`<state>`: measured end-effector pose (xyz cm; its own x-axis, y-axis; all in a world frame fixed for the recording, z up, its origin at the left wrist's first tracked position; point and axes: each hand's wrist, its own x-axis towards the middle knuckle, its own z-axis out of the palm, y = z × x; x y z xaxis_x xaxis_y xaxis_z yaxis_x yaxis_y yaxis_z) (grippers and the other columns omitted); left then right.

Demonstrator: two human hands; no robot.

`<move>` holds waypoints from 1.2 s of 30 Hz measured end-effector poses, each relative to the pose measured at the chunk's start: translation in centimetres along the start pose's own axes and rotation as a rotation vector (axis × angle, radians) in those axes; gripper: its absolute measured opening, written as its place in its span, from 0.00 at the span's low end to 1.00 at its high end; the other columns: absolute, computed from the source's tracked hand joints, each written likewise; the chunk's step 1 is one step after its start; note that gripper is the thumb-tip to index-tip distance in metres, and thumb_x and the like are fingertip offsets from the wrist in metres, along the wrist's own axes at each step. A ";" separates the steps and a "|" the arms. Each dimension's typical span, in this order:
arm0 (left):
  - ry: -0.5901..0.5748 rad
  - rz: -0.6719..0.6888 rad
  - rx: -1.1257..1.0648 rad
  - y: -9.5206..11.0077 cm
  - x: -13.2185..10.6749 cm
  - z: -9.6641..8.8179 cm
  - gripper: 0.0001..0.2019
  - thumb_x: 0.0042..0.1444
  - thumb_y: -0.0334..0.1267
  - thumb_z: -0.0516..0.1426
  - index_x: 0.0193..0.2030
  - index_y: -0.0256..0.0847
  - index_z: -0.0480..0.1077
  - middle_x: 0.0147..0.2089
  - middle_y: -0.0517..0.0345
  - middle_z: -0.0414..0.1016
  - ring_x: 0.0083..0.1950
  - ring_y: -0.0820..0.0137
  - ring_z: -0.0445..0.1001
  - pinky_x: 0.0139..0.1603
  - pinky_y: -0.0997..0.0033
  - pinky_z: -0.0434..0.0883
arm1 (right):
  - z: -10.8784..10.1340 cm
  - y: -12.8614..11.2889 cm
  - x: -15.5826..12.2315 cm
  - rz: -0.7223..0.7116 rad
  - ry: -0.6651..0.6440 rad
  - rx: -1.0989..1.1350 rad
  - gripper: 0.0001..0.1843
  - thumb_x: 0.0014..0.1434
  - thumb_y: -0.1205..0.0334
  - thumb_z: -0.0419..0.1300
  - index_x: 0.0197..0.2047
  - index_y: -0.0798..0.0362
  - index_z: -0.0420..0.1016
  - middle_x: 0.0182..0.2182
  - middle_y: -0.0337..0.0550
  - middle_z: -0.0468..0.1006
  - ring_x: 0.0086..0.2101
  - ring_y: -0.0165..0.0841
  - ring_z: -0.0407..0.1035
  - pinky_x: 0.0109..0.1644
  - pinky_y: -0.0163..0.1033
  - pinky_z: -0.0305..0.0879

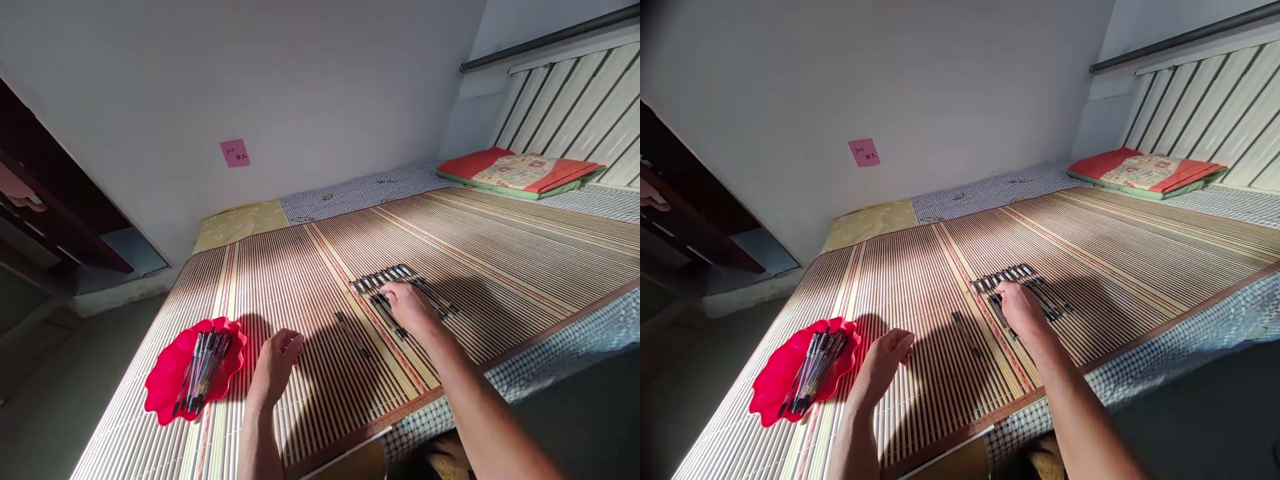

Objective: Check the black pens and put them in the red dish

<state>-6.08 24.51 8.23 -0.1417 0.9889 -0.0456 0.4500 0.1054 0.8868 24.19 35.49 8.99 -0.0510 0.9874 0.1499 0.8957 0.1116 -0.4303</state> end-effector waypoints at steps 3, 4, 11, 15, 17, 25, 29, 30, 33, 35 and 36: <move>0.010 0.009 0.014 0.0 0.1 -0.2 0.19 0.60 0.57 0.57 0.36 0.42 0.75 0.31 0.56 0.77 0.32 0.63 0.74 0.37 0.64 0.69 | -0.4 -0.2 -0.9 -0.037 -0.069 -0.065 0.14 0.65 0.75 0.57 0.39 0.53 0.84 0.38 0.48 0.86 0.37 0.37 0.78 0.38 0.37 0.59; 0.008 0.014 0.015 0.0 0.1 -0.3 0.19 0.60 0.57 0.57 0.36 0.42 0.75 0.31 0.56 0.77 0.32 0.63 0.74 0.38 0.64 0.70 | -0.5 -0.2 -1.4 -0.046 -0.083 -0.077 0.14 0.64 0.75 0.58 0.35 0.52 0.83 0.35 0.47 0.85 0.35 0.36 0.77 0.36 0.38 0.57; 0.017 0.015 0.011 0.0 0.2 -0.7 0.20 0.60 0.58 0.58 0.36 0.41 0.76 0.32 0.55 0.79 0.33 0.62 0.76 0.38 0.63 0.71 | -0.6 2.3 -6.7 -0.057 -0.007 -0.023 0.10 0.67 0.69 0.55 0.38 0.51 0.77 0.35 0.45 0.83 0.33 0.37 0.75 0.35 0.38 0.59; 0.000 0.014 0.022 0.0 0.3 -0.4 0.20 0.60 0.58 0.58 0.36 0.41 0.76 0.31 0.56 0.79 0.32 0.62 0.77 0.37 0.63 0.72 | 1.4 3.7 -9.2 -0.106 0.089 0.091 0.09 0.67 0.67 0.54 0.40 0.51 0.76 0.39 0.48 0.83 0.38 0.39 0.77 0.42 0.40 0.65; -0.007 0.015 0.009 0.0 0.2 -0.3 0.20 0.59 0.58 0.58 0.35 0.42 0.76 0.31 0.56 0.78 0.32 0.62 0.77 0.37 0.63 0.72 | 2.4 3.7 -9.6 -0.103 0.111 0.069 0.08 0.66 0.67 0.55 0.38 0.51 0.76 0.38 0.47 0.82 0.38 0.39 0.77 0.42 0.40 0.65; 0.001 0.006 0.001 -0.2 0.2 -0.2 0.19 0.60 0.57 0.57 0.34 0.43 0.75 0.30 0.57 0.77 0.32 0.63 0.75 0.36 0.64 0.71 | 3.8 2.9 -9.2 -0.054 0.125 -0.076 0.11 0.67 0.62 0.60 0.31 0.49 0.68 0.31 0.44 0.78 0.32 0.39 0.74 0.36 0.41 0.59; -0.013 0.020 0.025 0.0 0.2 0.1 0.19 0.60 0.57 0.58 0.33 0.43 0.75 0.29 0.58 0.76 0.31 0.63 0.74 0.36 0.64 0.70 | 3.9 2.4 -9.3 -0.022 0.105 -0.127 0.11 0.68 0.63 0.60 0.32 0.50 0.70 0.32 0.46 0.79 0.33 0.40 0.75 0.37 0.41 0.60; -0.017 0.024 0.031 0.0 0.2 0.2 0.19 0.60 0.57 0.57 0.33 0.43 0.74 0.29 0.58 0.76 0.31 0.63 0.73 0.37 0.65 0.70 | 3.9 2.2 -9.4 -0.015 0.095 -0.136 0.11 0.68 0.63 0.60 0.32 0.50 0.71 0.32 0.46 0.79 0.33 0.40 0.75 0.37 0.41 0.60; -0.028 0.026 0.022 0.1 0.3 0.4 0.19 0.61 0.57 0.57 0.33 0.43 0.74 0.30 0.57 0.76 0.32 0.63 0.73 0.36 0.65 0.70 | 3.9 1.6 -9.6 -0.040 0.068 -0.131 0.10 0.68 0.66 0.60 0.33 0.51 0.72 0.31 0.46 0.80 0.33 0.40 0.76 0.37 0.41 0.61; -0.030 0.021 0.017 0.0 0.3 0.4 0.19 0.61 0.57 0.57 0.34 0.42 0.74 0.30 0.57 0.76 0.32 0.63 0.74 0.36 0.65 0.70 | 3.9 1.0 -9.7 -0.096 0.057 -0.104 0.09 0.68 0.67 0.60 0.34 0.51 0.72 0.32 0.45 0.80 0.33 0.38 0.76 0.38 0.40 0.61; -0.032 0.018 0.021 0.0 0.3 0.5 0.19 0.61 0.57 0.57 0.34 0.42 0.74 0.30 0.57 0.76 0.32 0.63 0.74 0.36 0.65 0.70 | 4.0 0.7 -9.7 -0.115 0.048 -0.095 0.08 0.67 0.68 0.60 0.34 0.51 0.73 0.32 0.45 0.80 0.33 0.38 0.76 0.38 0.40 0.62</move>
<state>-5.71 24.82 8.03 -0.1049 0.9935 -0.0443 0.4706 0.0889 0.8778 23.53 26.42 3.66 -0.1363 0.9621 0.2361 0.9230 0.2099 -0.3226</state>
